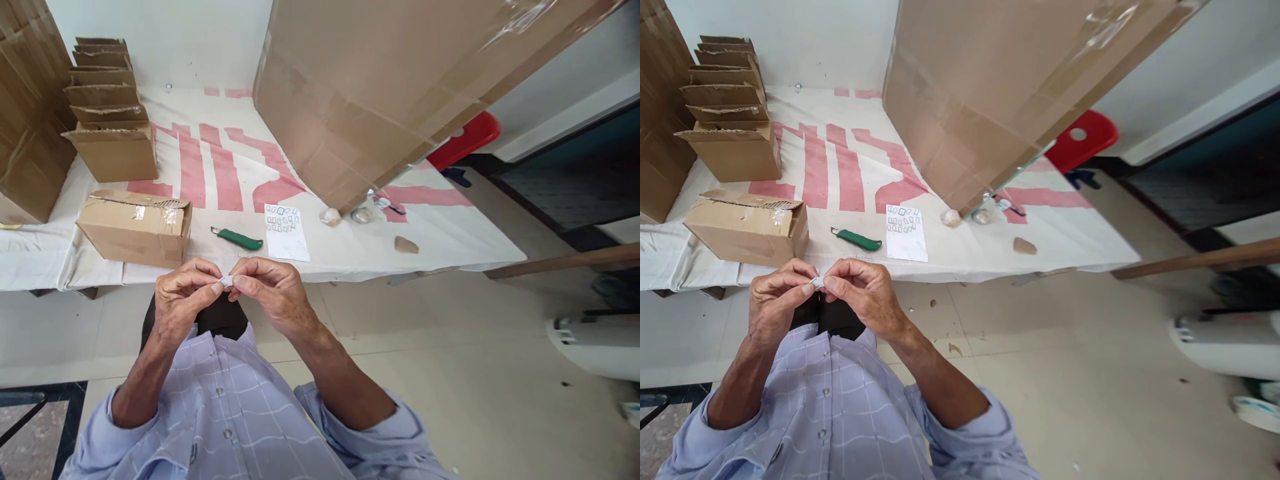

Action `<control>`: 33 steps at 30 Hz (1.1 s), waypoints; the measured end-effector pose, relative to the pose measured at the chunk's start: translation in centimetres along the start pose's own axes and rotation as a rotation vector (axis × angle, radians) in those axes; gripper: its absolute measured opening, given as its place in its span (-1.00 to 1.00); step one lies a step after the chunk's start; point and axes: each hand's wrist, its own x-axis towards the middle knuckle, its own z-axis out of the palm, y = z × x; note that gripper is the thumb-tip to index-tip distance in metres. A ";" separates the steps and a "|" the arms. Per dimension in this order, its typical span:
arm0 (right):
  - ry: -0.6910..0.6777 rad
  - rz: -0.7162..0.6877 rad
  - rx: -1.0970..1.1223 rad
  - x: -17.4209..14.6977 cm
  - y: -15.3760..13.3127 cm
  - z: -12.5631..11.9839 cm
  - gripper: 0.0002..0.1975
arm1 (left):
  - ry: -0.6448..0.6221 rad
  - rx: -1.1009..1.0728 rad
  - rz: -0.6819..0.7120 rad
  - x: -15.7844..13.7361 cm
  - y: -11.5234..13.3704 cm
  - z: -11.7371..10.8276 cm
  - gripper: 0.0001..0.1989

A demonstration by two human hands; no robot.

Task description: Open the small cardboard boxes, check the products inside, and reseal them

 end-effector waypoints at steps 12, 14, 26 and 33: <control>-0.011 0.003 0.044 0.0 0.2 -0.4 -0.67 | -0.007 -0.015 -0.006 -0.1 -0.1 0.0 -0.88; -0.010 0.004 0.040 0.0 0.2 -0.5 -0.67 | -0.006 -0.010 -0.006 0.0 -0.1 -0.1 -0.87; -0.014 0.045 0.122 0.1 0.6 -1.5 -0.68 | -0.021 -0.050 -0.018 0.4 0.0 0.4 -0.91; -0.020 0.108 0.194 0.3 0.7 -2.1 -0.64 | -0.036 -0.022 -0.022 0.7 0.0 0.5 -0.89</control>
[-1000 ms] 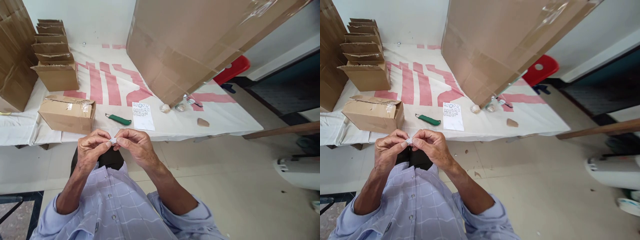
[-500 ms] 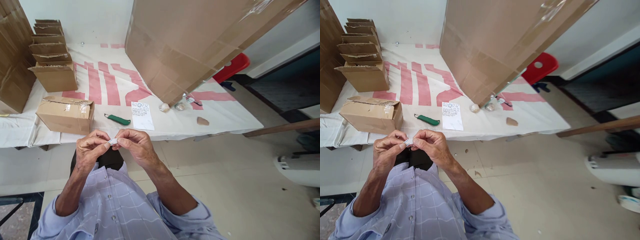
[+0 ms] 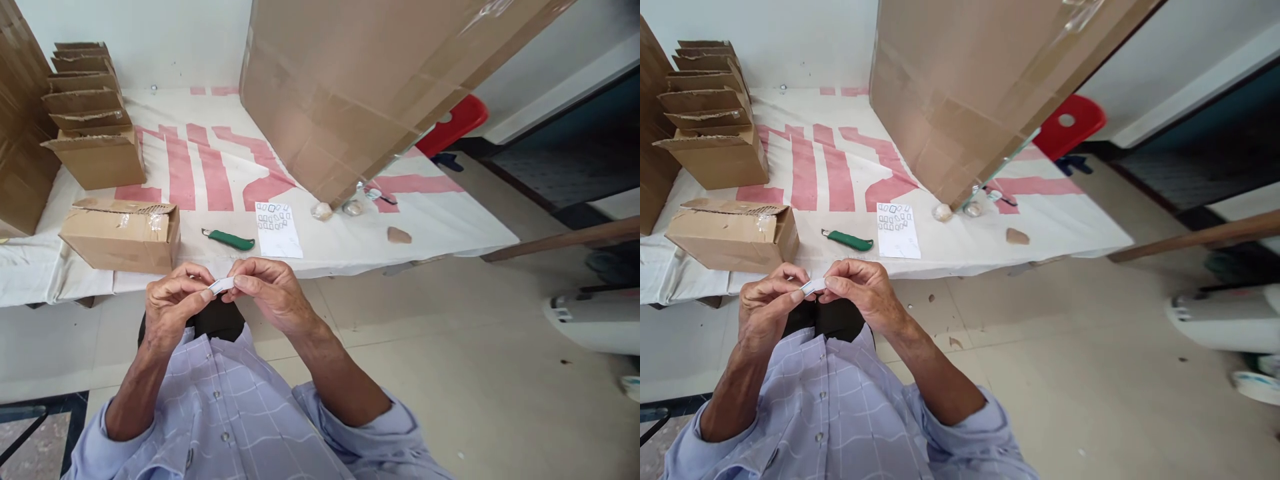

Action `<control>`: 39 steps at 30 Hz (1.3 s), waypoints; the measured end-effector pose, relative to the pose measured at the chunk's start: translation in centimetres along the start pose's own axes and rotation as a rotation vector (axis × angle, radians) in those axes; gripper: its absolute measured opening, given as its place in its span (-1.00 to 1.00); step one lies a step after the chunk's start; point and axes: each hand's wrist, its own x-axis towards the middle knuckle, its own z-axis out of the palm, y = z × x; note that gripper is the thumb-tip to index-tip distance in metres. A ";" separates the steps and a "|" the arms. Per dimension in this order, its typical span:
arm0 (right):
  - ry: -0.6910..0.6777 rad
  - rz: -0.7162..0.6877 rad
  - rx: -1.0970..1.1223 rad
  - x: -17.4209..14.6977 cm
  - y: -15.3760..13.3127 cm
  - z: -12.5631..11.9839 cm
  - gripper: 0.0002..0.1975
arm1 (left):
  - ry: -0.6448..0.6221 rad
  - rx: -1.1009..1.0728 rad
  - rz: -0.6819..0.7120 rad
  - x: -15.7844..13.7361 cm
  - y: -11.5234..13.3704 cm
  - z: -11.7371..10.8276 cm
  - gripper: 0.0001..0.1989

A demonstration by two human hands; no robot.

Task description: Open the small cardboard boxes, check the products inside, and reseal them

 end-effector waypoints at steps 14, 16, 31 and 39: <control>0.221 -0.080 -0.050 0.9 -0.9 -6.3 -0.61 | 0.050 -0.001 -0.073 2.2 -0.4 0.3 -0.87; 0.284 -0.129 -0.157 1.1 -0.5 -8.0 -0.67 | 0.030 0.016 -0.096 2.7 -1.3 0.6 -0.88; 0.595 -0.349 -1.223 7.4 3.2 -27.2 -0.82 | -0.532 0.387 -0.122 11.6 -13.0 9.2 -0.86; 0.376 -0.270 -1.485 9.0 3.3 -29.5 -0.74 | -0.518 0.424 -0.269 12.8 -15.0 10.8 -0.86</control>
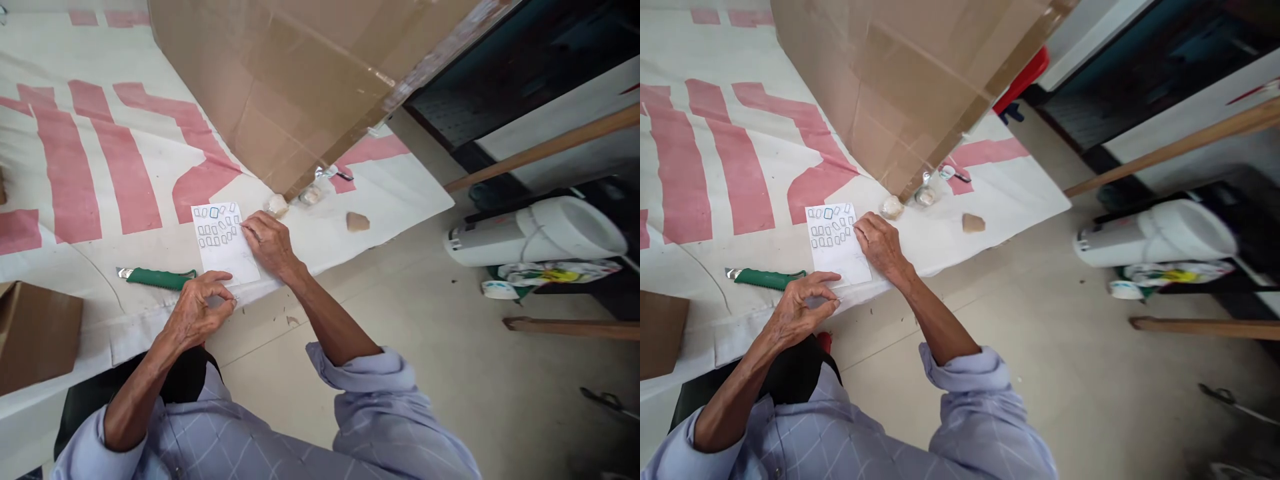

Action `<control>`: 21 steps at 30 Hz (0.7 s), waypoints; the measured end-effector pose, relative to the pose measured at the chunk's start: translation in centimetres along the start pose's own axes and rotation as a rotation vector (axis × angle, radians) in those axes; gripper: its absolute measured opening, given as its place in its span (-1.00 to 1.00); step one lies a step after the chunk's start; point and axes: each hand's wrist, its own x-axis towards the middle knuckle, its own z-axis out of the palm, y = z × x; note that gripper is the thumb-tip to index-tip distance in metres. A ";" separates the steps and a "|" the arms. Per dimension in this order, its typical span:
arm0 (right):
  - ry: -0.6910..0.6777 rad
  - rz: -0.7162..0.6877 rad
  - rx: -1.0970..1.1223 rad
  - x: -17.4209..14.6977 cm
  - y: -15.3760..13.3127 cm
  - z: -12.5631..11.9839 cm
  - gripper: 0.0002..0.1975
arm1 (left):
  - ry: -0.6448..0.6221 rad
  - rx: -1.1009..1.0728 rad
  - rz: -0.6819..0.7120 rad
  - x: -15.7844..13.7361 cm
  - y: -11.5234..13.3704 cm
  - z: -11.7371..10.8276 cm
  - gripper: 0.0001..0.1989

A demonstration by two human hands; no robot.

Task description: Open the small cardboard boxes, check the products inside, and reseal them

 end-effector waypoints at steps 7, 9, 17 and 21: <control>-0.039 -0.015 -0.093 -0.3 0.2 0.2 -0.72 | 0.009 -0.037 -0.019 -0.3 0.1 0.1 -0.86; -0.042 -0.017 -0.117 -0.3 0.2 0.3 -0.70 | 0.014 -0.046 -0.025 -0.3 0.1 0.2 -0.86; -0.053 -0.036 -0.172 -0.2 0.3 0.8 -0.72 | 0.036 -0.050 0.002 -0.3 -0.3 0.4 -0.87; -0.074 -0.008 -0.071 -0.5 -0.1 0.1 -0.75 | 0.042 -0.069 0.003 -0.3 -0.5 0.4 -0.88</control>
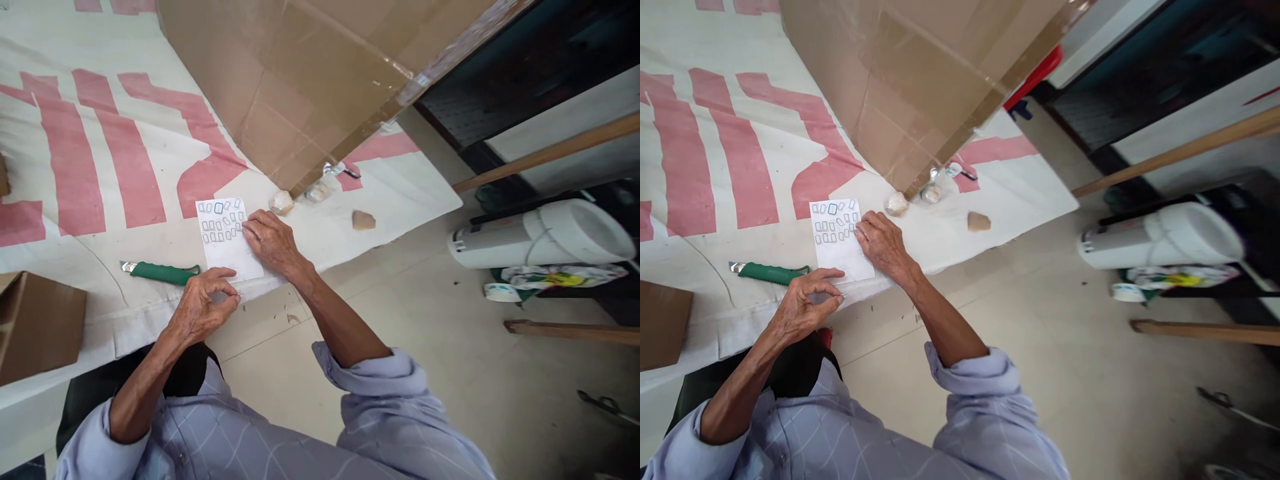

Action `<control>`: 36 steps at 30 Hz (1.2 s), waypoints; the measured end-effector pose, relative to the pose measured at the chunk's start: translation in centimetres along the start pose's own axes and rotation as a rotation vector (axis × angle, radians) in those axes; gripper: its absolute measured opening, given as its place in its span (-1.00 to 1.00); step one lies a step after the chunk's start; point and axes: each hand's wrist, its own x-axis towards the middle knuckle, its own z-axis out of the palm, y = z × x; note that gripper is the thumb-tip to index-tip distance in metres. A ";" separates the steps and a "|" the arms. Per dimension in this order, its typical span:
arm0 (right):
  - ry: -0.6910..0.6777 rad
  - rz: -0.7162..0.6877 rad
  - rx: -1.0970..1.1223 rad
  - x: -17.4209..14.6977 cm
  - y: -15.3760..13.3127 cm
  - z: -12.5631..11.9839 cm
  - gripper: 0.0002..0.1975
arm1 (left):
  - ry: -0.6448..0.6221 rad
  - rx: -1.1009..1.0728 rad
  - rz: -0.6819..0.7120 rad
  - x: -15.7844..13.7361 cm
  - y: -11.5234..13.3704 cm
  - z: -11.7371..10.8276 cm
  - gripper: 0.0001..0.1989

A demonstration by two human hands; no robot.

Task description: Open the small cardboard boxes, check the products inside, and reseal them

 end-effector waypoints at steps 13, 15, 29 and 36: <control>-0.025 0.441 1.103 -6.8 -9.2 -3.1 -0.70 | 0.083 -0.628 -0.065 -0.4 0.0 0.0 -0.79; -0.055 0.436 1.166 -6.9 -10.0 -3.4 -0.69 | 0.074 -0.683 -0.052 -0.4 0.0 0.1 -0.81; -0.121 0.524 1.407 -6.0 -10.5 -3.5 -0.68 | 0.084 -0.628 0.004 -0.5 0.3 0.1 -0.84; -0.090 0.483 1.397 -5.7 -10.8 -3.5 -0.73 | 0.093 -0.621 0.000 -0.6 0.2 0.0 -0.83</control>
